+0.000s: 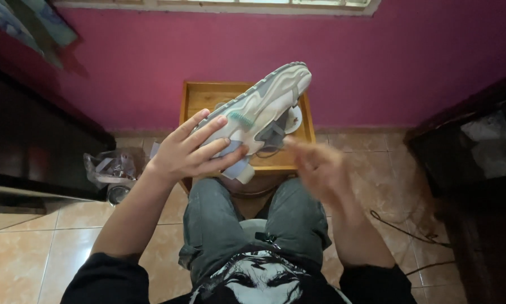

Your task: The person scrubs a white sneaker with a toothbrush, focusing on the sole and upper sections. They hold the shoe in one hand and use the brush in the other, occasionally rotating the shoe to access different areas.

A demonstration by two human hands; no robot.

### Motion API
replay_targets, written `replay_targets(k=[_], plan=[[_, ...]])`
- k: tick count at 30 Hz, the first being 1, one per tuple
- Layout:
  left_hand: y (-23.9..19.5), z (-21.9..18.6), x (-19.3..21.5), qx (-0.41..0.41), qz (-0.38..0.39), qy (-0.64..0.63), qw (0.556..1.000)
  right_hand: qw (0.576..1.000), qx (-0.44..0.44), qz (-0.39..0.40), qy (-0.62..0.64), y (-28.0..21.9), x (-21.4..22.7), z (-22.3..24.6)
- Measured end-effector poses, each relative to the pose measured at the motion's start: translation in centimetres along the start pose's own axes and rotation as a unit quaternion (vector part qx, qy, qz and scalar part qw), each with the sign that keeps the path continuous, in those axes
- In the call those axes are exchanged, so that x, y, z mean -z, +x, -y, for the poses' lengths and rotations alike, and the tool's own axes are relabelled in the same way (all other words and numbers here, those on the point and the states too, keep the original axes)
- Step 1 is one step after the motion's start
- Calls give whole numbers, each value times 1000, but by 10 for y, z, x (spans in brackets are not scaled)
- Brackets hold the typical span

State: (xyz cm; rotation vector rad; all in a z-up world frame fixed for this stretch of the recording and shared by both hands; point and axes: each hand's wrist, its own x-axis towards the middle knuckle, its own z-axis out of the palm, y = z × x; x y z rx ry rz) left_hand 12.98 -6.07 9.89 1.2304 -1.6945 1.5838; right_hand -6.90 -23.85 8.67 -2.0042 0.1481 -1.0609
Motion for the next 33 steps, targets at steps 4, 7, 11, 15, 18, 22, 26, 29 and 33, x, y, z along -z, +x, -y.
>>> replay_targets(k=[4,7,11,15,18,22,26,29,33], plan=[[1,0,2,-2,-8,6,1000,989,34,-31,-144,27,39,-52],[1,4,5,-14,-1,-12,1000,988,40,-34,-145,42,39,-66],[0,8,10,-22,7,-6,1000,987,22,-40,-153,41,37,-73],[-9,9,20,-39,33,-9,999,967,102,-49,-228,30,18,-24],[-12,13,23,-43,23,-8,999,997,6,4,-80,16,7,-16],[-18,12,29,-49,22,-12,998,988,-9,-63,-143,27,28,-44],[-21,16,31,-44,13,6,999,993,43,-58,-98,23,21,-36],[-26,11,31,-27,4,1,1000,994,36,-60,-85,17,21,-33],[-37,5,30,4,-5,4,1000,997,69,-32,12,-6,1,-41]])
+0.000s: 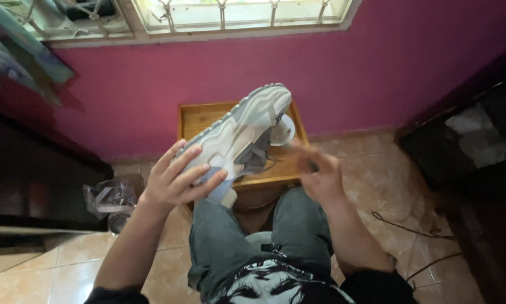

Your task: The person scrubs a white sneaker with a toothbrush, focusing on the sole and upper sections. They hold the shoe in one hand and use the brush in the other, occasionally rotating the shoe to access different areas.

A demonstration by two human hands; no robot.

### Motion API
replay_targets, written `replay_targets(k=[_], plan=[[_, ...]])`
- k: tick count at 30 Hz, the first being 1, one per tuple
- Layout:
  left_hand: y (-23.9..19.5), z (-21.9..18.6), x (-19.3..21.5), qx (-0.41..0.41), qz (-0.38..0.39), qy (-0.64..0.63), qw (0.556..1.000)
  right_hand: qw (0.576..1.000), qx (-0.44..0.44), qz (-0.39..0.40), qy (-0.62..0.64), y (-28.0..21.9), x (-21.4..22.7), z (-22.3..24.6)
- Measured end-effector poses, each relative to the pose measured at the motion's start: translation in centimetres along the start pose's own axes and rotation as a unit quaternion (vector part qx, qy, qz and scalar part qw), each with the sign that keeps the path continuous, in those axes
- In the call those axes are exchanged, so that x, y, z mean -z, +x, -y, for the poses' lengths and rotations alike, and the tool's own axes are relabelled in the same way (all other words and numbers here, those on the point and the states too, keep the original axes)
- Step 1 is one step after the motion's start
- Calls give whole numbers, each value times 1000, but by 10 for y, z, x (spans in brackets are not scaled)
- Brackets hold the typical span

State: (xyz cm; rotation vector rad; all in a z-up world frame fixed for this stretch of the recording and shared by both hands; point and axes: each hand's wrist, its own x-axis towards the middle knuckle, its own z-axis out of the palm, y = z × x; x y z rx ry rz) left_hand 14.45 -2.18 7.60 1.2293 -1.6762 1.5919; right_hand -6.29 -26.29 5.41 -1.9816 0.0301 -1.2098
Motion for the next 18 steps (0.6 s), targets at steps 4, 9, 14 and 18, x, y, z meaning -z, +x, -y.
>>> replay_targets(k=[4,9,14,18], plan=[[5,4,1,16,10,-9,1000,999,-20,-34,-28,30,-4,48],[13,10,-5,22,26,-37,999,988,16,59,-145,18,-9,38],[20,10,-8,39,29,-24,999,994,-37,56,-89,21,-10,12],[27,13,-8,31,45,-30,998,996,-55,53,-50,32,-8,5]])
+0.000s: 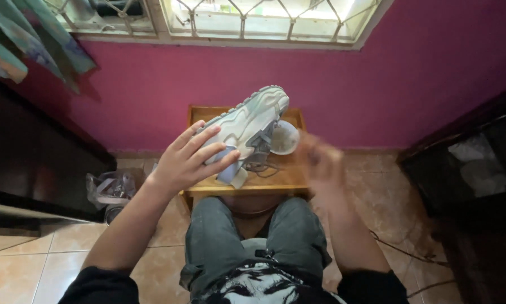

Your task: The person scrubs a white sneaker with a toothbrush, focusing on the sole and upper sections. They hold the shoe in one hand and use the brush in the other, occasionally rotating the shoe to access different areas.

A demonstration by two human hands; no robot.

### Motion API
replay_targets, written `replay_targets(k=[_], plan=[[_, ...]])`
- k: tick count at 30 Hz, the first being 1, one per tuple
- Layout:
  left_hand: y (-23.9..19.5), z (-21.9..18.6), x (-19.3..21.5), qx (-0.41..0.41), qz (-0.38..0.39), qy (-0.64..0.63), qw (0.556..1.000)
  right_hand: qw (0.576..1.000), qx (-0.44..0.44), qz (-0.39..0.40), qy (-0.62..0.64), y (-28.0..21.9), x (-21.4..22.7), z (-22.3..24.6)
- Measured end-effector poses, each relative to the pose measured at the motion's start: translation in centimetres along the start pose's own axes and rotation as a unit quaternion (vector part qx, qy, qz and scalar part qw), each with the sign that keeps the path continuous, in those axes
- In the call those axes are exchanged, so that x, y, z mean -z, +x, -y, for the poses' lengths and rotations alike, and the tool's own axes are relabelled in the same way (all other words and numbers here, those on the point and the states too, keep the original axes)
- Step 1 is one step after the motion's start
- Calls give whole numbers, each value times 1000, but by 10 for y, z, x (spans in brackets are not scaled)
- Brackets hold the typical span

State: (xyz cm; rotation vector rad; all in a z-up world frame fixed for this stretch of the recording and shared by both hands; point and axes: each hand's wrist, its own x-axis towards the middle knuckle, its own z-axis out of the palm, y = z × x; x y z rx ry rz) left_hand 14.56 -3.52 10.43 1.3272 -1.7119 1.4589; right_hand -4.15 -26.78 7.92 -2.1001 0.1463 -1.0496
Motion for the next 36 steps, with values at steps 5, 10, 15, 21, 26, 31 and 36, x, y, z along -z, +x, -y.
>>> replay_targets(k=[5,10,15,21,26,31,36], plan=[[5,5,-7,-9,8,10,1000,998,-22,-32,-56,2,2,-10],[3,-1,-17,-1,10,0,1000,995,-2,-56,-87,5,14,-10],[-3,-3,-26,-11,10,-5,1000,999,-46,-3,26,5,18,22],[-20,-18,-32,-9,10,-2,1000,998,-41,35,11,-24,2,-31],[-32,-30,-33,3,10,2,1000,990,-133,-4,-49,-12,16,3],[-45,-37,-31,4,26,0,1000,997,-23,69,-7,-26,18,-14],[-54,-47,-30,-8,15,12,1000,998,9,62,-18,-56,6,-41]])
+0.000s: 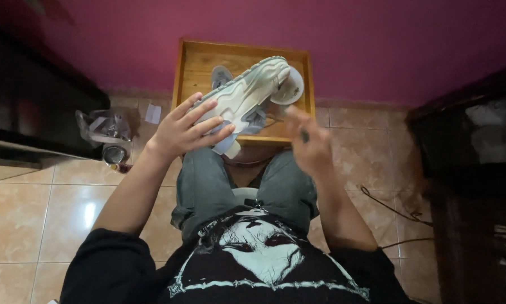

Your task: The person scrubs a white sneaker with a toothbrush, focusing on the sole and upper sections. They hold the shoe in one hand and use the brush in the other, occasionally rotating the shoe to access different areas.

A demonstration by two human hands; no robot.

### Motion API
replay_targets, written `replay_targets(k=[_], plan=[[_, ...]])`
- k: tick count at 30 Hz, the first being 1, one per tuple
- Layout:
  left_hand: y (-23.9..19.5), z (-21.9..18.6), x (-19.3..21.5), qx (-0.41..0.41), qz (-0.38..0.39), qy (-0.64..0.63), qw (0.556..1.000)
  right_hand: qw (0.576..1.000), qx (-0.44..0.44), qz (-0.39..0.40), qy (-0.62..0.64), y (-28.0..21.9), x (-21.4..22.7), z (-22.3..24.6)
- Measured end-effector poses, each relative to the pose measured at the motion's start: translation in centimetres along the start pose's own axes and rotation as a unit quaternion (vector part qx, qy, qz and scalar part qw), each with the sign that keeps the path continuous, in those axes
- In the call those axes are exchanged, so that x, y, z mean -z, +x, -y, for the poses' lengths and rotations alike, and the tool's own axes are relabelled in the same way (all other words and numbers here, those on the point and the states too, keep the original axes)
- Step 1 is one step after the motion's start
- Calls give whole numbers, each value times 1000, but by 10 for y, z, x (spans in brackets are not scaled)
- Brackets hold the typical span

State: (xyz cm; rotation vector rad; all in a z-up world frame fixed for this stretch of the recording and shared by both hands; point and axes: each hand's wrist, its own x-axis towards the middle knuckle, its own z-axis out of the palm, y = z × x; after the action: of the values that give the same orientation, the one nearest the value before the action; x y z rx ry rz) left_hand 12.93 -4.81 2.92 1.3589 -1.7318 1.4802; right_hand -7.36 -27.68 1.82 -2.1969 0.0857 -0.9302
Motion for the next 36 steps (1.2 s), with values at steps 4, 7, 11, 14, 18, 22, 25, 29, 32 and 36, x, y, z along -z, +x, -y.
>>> replay_targets(k=[4,7,11,14,18,22,25,29,32,36], plan=[[-3,-9,6,4,1,-7,1000,999,-40,-8,25,3,15,20],[-2,-15,8,6,3,-4,1000,991,-128,-13,-40,-7,15,25],[-1,-25,16,8,4,3,1000,997,-64,27,-44,-18,19,31],[-2,-32,21,6,2,6,1000,995,-71,-6,-68,-22,16,38],[-8,-37,22,12,-12,0,1000,998,18,35,-43,-36,-4,46],[-8,-48,28,18,-10,4,1000,999,-29,-22,-34,-42,0,42],[-12,-56,34,27,-18,-4,999,998,9,35,41,-50,-16,64],[-16,-63,35,44,-18,-10,999,999,14,28,-22,-50,-5,60],[-19,-60,35,42,-21,4,999,999,-5,34,1,-65,-14,54],[-23,-65,39,47,-13,14,999,997,-67,15,-32,-60,7,36]])
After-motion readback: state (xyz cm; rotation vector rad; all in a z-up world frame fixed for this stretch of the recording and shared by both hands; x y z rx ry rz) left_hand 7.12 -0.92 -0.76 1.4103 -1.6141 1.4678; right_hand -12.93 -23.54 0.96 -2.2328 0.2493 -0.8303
